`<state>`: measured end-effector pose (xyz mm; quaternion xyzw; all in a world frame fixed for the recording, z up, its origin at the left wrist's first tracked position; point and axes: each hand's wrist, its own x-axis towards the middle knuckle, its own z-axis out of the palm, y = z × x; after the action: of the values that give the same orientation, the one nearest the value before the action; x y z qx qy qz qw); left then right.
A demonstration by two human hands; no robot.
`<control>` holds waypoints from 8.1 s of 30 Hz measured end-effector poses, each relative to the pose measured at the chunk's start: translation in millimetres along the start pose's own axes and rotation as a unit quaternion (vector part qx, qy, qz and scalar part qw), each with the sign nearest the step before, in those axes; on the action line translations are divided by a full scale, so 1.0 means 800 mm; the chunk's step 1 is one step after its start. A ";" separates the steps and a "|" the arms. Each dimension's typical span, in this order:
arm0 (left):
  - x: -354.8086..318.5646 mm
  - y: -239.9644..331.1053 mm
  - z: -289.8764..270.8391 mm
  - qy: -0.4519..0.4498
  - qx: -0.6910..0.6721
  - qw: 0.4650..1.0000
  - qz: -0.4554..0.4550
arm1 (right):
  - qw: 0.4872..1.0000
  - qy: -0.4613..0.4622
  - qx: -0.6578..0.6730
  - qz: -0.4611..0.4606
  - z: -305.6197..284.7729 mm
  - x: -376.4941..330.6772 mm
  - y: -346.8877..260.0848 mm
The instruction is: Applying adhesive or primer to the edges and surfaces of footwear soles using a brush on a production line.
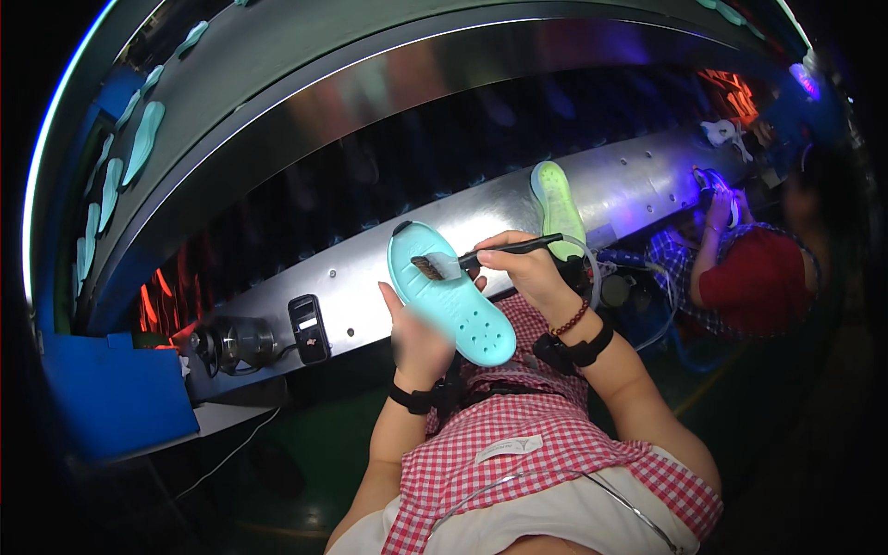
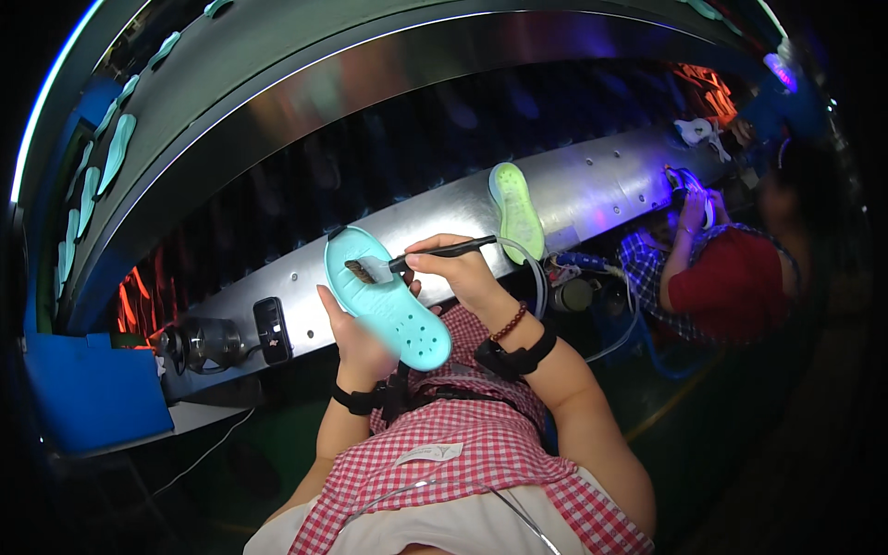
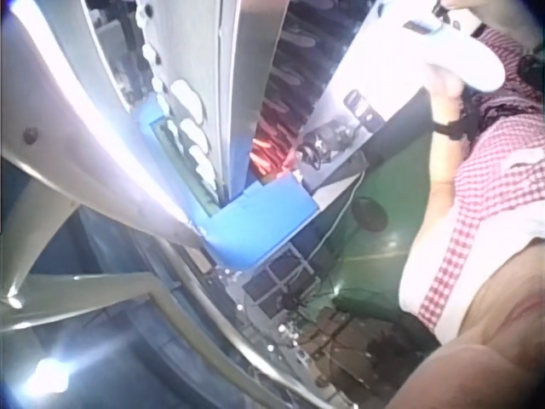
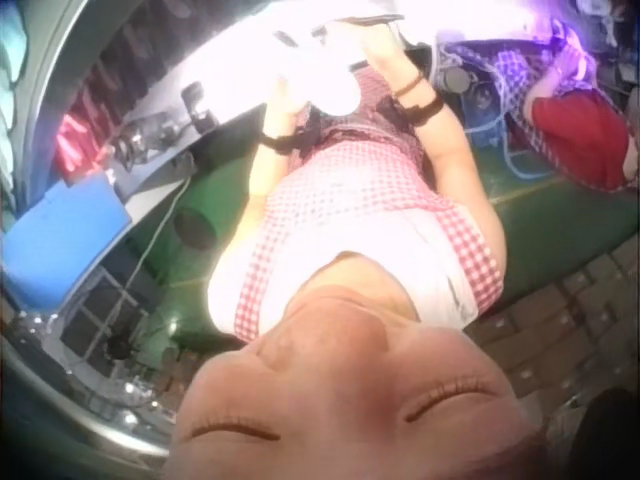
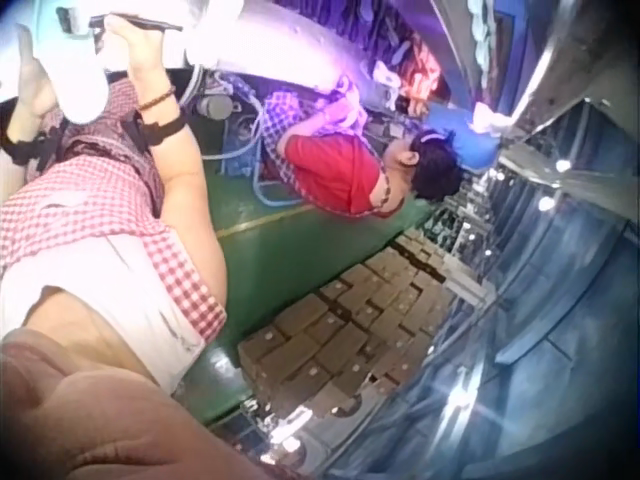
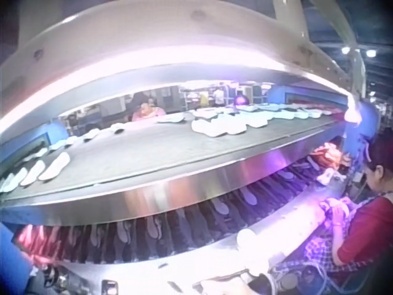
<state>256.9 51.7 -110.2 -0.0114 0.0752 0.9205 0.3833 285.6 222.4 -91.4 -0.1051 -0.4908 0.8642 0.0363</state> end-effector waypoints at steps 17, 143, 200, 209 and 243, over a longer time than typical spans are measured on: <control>0.020 -0.004 -0.009 0.158 0.142 0.971 0.109 | 0.882 -0.110 -0.402 -0.219 0.055 0.004 -0.010; 0.029 0.073 0.096 0.016 0.479 0.848 -0.226 | 0.846 -0.418 -0.299 -0.141 -0.021 -0.022 -0.142; 0.029 0.016 0.053 0.053 0.173 0.949 0.260 | 0.892 -0.238 -0.336 -0.187 0.017 -0.054 -0.074; 0.036 0.020 0.079 0.029 0.186 0.947 0.262 | 0.936 -0.186 -0.284 -0.097 0.014 -0.056 -0.092; 0.004 -0.013 0.103 -0.086 0.054 0.983 0.155 | 0.991 -0.096 0.093 -0.002 0.030 -0.069 -0.050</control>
<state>265.1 73.0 -30.5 0.1009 0.0926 0.9607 0.2416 332.3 213.2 -37.3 -0.0171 -0.4100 0.9119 0.0004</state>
